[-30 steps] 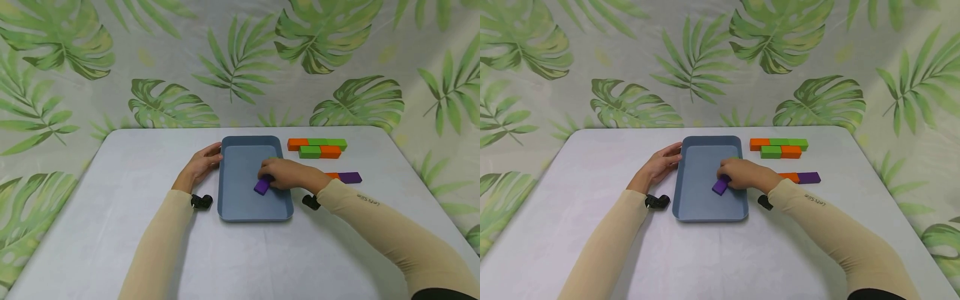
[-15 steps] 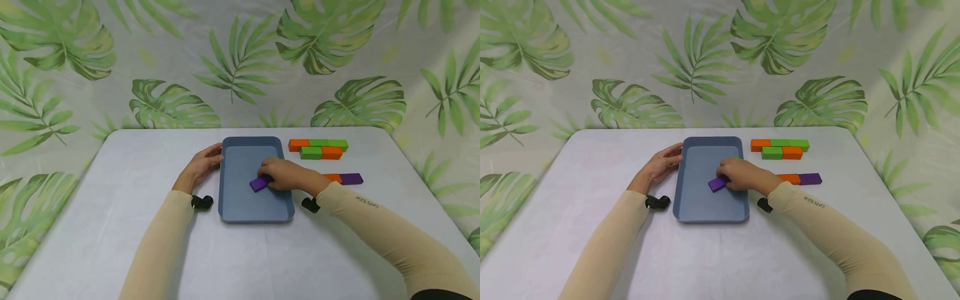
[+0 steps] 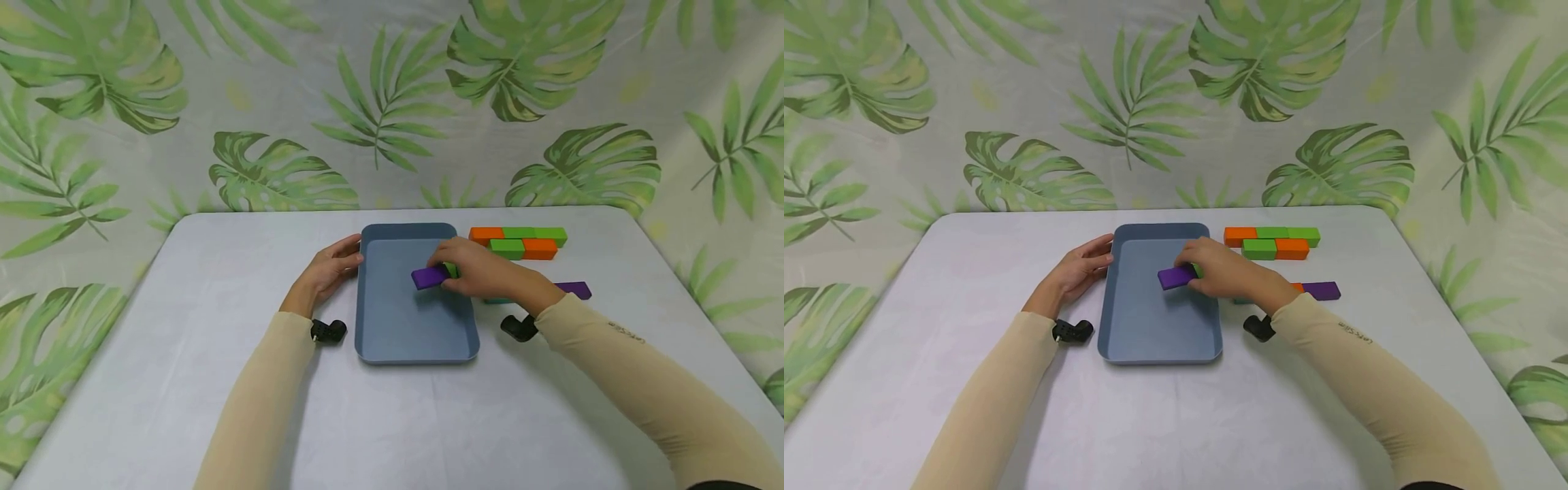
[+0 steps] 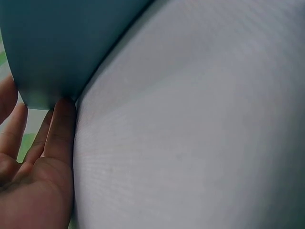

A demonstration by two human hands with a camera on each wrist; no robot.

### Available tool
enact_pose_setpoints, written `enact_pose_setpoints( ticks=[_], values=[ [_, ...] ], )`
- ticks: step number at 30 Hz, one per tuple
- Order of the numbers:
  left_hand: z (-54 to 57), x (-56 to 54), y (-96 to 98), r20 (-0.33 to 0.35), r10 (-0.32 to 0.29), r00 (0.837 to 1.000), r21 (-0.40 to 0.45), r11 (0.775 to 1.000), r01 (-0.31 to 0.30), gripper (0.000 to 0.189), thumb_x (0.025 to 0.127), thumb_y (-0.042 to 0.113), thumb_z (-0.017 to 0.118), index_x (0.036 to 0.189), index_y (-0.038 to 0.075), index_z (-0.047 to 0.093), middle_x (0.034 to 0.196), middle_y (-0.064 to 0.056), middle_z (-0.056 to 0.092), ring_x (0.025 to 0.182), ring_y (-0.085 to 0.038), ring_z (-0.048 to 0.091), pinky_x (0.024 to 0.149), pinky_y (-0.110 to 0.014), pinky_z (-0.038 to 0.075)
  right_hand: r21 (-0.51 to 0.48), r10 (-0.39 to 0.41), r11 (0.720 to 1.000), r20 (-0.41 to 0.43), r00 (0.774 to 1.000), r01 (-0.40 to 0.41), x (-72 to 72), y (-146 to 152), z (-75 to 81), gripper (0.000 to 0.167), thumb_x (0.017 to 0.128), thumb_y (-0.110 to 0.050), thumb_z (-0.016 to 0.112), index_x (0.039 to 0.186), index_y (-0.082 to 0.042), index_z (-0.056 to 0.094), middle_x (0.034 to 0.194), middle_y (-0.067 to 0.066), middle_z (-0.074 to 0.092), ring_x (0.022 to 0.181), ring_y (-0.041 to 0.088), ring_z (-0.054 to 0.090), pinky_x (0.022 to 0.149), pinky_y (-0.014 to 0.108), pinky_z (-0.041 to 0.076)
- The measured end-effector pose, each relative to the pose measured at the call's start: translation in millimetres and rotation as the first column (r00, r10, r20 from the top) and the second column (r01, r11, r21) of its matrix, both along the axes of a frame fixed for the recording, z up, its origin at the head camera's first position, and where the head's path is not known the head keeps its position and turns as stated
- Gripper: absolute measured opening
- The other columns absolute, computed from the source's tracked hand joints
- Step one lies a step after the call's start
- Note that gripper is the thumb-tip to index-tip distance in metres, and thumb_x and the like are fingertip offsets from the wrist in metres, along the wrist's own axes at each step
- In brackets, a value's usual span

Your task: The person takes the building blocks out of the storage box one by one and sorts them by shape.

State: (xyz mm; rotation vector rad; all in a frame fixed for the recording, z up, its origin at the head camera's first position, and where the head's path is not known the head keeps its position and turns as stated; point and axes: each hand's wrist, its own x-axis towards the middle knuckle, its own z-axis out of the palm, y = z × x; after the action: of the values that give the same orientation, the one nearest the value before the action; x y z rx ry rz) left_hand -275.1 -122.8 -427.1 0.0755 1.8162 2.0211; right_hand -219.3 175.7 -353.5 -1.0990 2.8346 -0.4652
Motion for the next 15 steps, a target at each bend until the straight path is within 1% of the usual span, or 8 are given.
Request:
enact_pose_setpoints(
  ticks=[3,8,10,13,15],
  values=[
    [-0.8,-0.1,-0.1,0.001,0.003,1.0,0.0,1.0,-0.003,0.063,0.099,0.003,0.056,0.157,0.014,0.031,0.164,-0.011,0.029,0.148,-0.03,0.035,0.125,-0.044,0.027,-0.051,-0.005,0.999,-0.016,1.0,0.004,2.3,10.4,6.3,0.03,0.085,-0.007,0.075,0.114,-0.007,0.071,0.113,0.009,0.066,0.107,0.026,0.059,0.096,0.045,0.052],
    [-0.2,0.1,0.6,0.004,-0.001,1.0,-0.004,1.0,0.001,0.063,0.099,0.003,0.056,0.157,0.015,0.032,0.164,-0.01,0.029,0.148,-0.03,0.034,0.125,-0.043,0.027,-0.121,-0.032,0.992,0.009,0.999,0.032,8.9,34.4,9.8,0.031,0.084,-0.002,0.074,0.115,-0.007,0.069,0.113,0.008,0.066,0.102,0.023,0.06,0.088,0.043,0.055],
    [0.4,0.6,0.3,0.003,-0.003,1.0,-0.006,1.0,0.003,0.064,0.099,0.003,0.056,0.157,0.015,0.031,0.164,-0.01,0.028,0.148,-0.03,0.034,0.125,-0.043,0.026,-0.135,-0.062,0.989,0.027,0.998,0.065,12.7,44.6,11.5,0.032,0.085,-0.001,0.074,0.116,-0.006,0.068,0.115,0.009,0.067,0.101,0.023,0.061,0.087,0.044,0.056],
    [1.0,1.2,-0.3,0.006,-0.001,1.0,-0.001,1.0,0.001,0.064,0.099,0.003,0.056,0.157,0.015,0.031,0.164,-0.01,0.028,0.149,-0.03,0.034,0.125,-0.043,0.026,-0.152,-0.124,0.98,0.051,0.991,0.13,18.0,58.9,13.4,0.033,0.087,-0.001,0.072,0.119,-0.005,0.065,0.117,0.01,0.066,0.104,0.026,0.062,0.091,0.048,0.056],
    [0.8,1.6,-0.9,0.007,-0.001,1.0,-0.003,1.0,0.001,0.064,0.1,0.003,0.055,0.157,0.015,0.03,0.165,-0.01,0.027,0.149,-0.029,0.033,0.125,-0.043,0.026,-0.152,-0.16,0.974,0.06,0.985,0.168,21.3,67.1,14.1,0.032,0.087,-0.002,0.071,0.118,-0.004,0.063,0.117,0.011,0.065,0.105,0.026,0.062,0.093,0.049,0.056]
  ],
)
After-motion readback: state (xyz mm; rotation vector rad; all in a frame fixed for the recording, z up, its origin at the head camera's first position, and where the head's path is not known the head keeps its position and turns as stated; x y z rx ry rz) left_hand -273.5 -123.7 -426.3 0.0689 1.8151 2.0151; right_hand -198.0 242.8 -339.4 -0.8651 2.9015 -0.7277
